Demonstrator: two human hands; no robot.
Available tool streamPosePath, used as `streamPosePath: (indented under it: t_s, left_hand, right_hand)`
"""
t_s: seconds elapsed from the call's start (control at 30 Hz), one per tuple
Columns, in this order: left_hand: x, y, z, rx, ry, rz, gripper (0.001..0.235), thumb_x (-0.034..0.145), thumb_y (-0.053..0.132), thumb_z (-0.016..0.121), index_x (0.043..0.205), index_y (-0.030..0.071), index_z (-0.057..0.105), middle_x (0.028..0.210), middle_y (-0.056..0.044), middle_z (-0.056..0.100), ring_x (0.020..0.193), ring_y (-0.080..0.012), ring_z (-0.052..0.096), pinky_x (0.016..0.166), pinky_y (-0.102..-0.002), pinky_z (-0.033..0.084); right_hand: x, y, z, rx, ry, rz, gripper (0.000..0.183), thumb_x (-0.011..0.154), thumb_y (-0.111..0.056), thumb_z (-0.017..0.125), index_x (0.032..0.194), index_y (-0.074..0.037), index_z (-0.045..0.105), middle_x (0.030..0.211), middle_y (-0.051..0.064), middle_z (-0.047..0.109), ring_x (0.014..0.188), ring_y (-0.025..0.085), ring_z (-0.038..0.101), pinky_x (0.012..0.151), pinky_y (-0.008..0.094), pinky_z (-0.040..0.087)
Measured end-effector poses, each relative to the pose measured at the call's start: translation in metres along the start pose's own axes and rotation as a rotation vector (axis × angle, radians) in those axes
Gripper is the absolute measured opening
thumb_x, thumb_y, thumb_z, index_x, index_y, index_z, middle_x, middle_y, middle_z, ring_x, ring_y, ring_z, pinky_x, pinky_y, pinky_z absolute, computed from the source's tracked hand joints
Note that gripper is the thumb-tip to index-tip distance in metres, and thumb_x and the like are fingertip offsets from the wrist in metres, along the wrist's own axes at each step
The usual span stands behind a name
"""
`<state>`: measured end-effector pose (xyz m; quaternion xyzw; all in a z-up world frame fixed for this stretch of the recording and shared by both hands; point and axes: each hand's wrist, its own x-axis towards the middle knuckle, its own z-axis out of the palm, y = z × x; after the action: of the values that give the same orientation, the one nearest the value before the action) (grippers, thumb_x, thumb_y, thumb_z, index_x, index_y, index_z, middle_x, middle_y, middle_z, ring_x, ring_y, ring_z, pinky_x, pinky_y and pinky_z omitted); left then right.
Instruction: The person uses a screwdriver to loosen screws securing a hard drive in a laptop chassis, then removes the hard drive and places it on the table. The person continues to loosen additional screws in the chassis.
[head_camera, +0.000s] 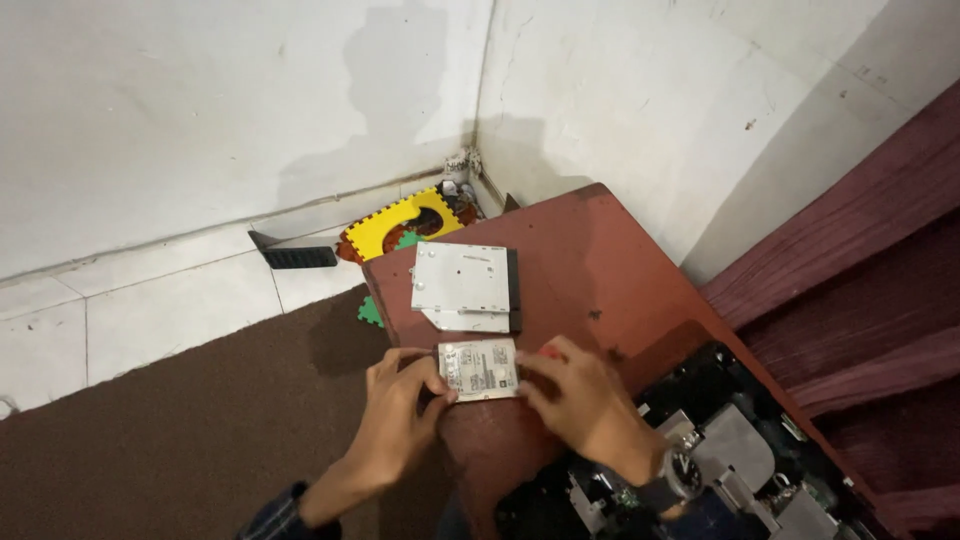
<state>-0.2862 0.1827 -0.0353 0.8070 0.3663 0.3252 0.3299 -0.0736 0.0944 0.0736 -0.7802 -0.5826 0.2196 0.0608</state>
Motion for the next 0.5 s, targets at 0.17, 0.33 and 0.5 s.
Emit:
streamPosePath:
  t_s: [0.17, 0.33, 0.5]
  left_hand:
    - [0.016, 0.006, -0.021, -0.03, 0.036, 0.059, 0.022, 0.089, 0.014, 0.076, 0.078, 0.016, 0.058, 0.09, 0.002, 0.069, 0.118, -0.0248, 0.059, 0.099, -0.044, 0.036]
    - [0.054, -0.011, -0.026, -0.089, 0.248, 0.009, 0.021, 0.087, 0.005, 0.078, 0.088, 0.006, 0.057, 0.09, -0.018, 0.07, 0.106, -0.0448, 0.069, 0.091, -0.051, 0.049]
    - [0.054, -0.017, -0.019, -0.163, 0.227, 0.022, 0.02, 0.091, 0.001, 0.073, 0.084, 0.003, 0.053, 0.086, -0.02, 0.071, 0.096, -0.0463, 0.072, 0.084, -0.052, 0.053]
  right_hand:
    - [0.045, 0.023, -0.002, 0.008, 0.193, -0.045, 0.06, 0.092, -0.039, 0.071, 0.146, -0.017, 0.056, 0.124, 0.006, 0.063, 0.103, 0.025, 0.068, 0.088, 0.039, 0.06]
    - [0.05, 0.003, -0.019, -0.003, 0.115, -0.052, 0.061, 0.095, -0.046, 0.067, 0.144, -0.01, 0.06, 0.129, 0.013, 0.062, 0.12, 0.036, 0.067, 0.091, 0.05, 0.058]
    - [0.066, 0.007, -0.014, 0.029, 0.1, -0.099, 0.054, 0.097, -0.036, 0.064, 0.145, -0.012, 0.061, 0.13, 0.014, 0.06, 0.119, 0.039, 0.066, 0.09, 0.052, 0.058]
